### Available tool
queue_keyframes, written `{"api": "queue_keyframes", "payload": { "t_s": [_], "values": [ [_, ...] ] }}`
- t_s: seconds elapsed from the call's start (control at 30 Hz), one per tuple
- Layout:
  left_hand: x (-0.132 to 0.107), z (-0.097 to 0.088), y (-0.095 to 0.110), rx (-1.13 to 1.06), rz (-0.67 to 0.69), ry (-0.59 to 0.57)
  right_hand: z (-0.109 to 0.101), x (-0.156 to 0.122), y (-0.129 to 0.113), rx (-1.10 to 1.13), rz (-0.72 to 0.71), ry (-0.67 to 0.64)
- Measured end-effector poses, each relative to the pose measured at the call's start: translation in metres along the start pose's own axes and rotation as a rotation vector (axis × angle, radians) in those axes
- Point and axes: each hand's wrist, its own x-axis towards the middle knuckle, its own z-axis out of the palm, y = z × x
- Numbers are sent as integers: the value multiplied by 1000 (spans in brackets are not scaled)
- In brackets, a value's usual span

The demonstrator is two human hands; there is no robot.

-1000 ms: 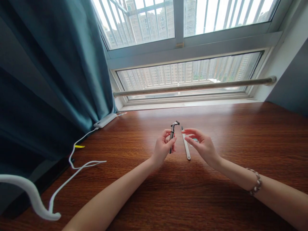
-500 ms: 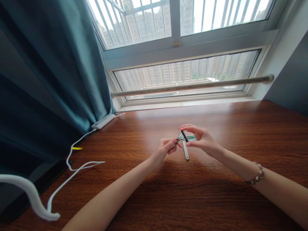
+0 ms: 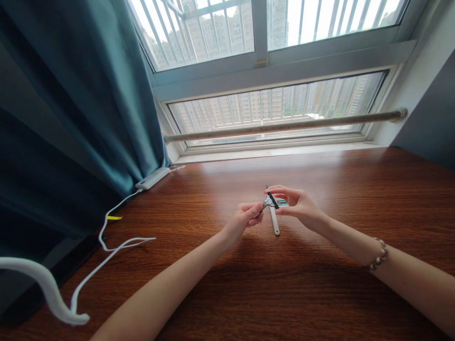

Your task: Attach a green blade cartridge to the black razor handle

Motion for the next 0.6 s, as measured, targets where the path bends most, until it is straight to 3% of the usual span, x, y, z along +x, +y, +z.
{"api": "queue_keyframes", "payload": {
  "t_s": [0.6],
  "values": [
    [0,1,1,5,-19,15,1,-1,-1,80,100,-35]
  ]
}}
